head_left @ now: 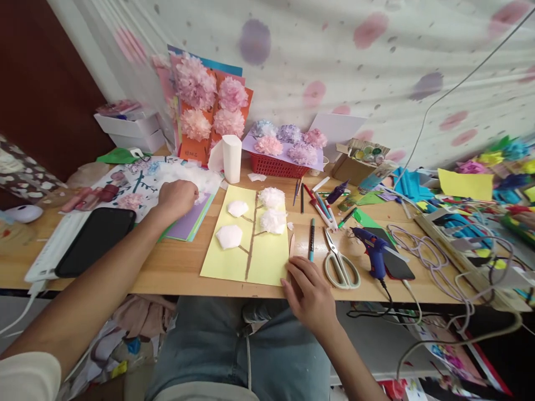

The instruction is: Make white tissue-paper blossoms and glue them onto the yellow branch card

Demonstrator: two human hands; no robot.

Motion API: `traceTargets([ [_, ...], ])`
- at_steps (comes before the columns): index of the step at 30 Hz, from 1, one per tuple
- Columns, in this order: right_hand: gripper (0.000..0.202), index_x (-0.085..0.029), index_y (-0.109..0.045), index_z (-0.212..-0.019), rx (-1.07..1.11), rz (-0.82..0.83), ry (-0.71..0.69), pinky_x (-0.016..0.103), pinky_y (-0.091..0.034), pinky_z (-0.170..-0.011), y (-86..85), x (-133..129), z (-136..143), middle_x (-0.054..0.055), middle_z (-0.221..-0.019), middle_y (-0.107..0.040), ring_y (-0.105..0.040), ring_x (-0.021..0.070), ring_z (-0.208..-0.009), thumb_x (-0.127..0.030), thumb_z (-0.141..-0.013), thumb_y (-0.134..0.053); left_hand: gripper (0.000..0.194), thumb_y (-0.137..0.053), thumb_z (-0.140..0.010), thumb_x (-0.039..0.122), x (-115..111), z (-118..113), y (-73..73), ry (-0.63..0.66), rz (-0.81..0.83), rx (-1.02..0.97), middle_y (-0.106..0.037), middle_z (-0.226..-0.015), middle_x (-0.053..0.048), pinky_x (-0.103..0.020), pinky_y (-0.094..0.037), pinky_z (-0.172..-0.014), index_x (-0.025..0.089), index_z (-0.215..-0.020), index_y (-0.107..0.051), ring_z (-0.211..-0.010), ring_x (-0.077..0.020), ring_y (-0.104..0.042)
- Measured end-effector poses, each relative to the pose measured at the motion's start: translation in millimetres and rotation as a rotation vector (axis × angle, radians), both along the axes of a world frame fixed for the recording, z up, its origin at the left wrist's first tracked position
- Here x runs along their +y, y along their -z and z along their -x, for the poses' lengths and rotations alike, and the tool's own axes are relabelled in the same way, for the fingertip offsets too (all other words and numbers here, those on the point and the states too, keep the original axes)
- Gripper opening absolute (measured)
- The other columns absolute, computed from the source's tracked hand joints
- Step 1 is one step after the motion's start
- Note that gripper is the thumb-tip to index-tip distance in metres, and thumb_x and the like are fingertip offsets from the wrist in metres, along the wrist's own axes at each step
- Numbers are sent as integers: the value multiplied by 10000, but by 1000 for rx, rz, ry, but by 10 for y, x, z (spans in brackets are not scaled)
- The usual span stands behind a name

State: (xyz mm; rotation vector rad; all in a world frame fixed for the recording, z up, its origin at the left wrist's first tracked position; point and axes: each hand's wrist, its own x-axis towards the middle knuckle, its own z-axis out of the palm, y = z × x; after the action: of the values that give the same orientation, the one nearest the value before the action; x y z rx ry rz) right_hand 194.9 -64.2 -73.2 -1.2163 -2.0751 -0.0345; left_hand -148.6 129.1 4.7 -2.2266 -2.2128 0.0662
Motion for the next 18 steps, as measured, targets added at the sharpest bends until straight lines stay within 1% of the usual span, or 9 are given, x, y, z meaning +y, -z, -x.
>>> traceTargets([
  [2, 295, -209, -647, -1222, 10, 16, 0, 496, -592, -982, -15, 0, 6, 151, -1159, -694, -659, 305, -1148, -203, -930, -606, 333, -486, -949, 322, -9, -14, 0, -12, 1, -9, -736, -986, -138, -355, -432, -818, 157, -1008, -768, -926, -283, -644],
  [5, 281, -201, -649, -1208, 15, 19, 3, 493, -591, -981, -31, 0, 18, 151, -1152, -696, -655, 297, -1144, -184, -932, -595, 335, -466, -957, 310, -6, -3, -5, -7, 2, -10, -717, -945, -128, -345, -429, -803, 140, -1003, -752, -899, -265, -631],
  [8, 270, -199, -652, -1198, 17, 14, 9, 489, -594, -973, -39, -2, 28, 150, -1138, -699, -657, 289, -1135, -173, -940, -580, 327, -447, -954, 276, 14, 25, 14, 6, -7, -20, -715, -972, -144, -360, -430, -811, 131, -999, -737, -910, -280, -636],
  [10, 259, -196, -658, -1185, 17, 8, 10, 479, -600, -964, -41, -1, 33, 149, -1127, -703, -660, 286, -1131, -165, -941, -576, 343, -419, -954, 257, 46, 53, 34, 1, -17, -35, -719, -1013, -173, -364, -434, -790, 127, -1039, -725, -912, -298, -645],
  [12, 251, -194, -665, -1172, 23, 0, 10, 470, -603, -963, -39, 4, 35, 147, -1117, -708, -665, 282, -1126, -156, -942, -574, 354, -405, -951, 259, 99, 94, 52, -19, -32, -49, -724, -1071, -179, -352, -438, -773, 143, -1095, -707, -929, -303, -655],
  [15, 251, -209, -680, -1159, 37, -18, 12, 474, -603, -969, -29, 18, 38, 137, -1107, -716, -681, 281, -1106, -154, -942, -567, 320, -457, -916, 276, 208, 188, 76, -38, -47, -141, -753, -1090, -123, -326, -447, -792, 190, -1105, -700, -969, -287, -671],
  [18, 254, -223, -688, -1154, 43, -42, 6, 477, -608, -963, -14, 35, 38, 125, -1095, -725, -695, 283, -1086, -157, -937, -572, 308, -498, -879, 251, 304, 292, 98, -12, -56, -288, -785, -1021, -78, -304, -464, -817, 200, -1091, -716, -992, -257, -693],
])
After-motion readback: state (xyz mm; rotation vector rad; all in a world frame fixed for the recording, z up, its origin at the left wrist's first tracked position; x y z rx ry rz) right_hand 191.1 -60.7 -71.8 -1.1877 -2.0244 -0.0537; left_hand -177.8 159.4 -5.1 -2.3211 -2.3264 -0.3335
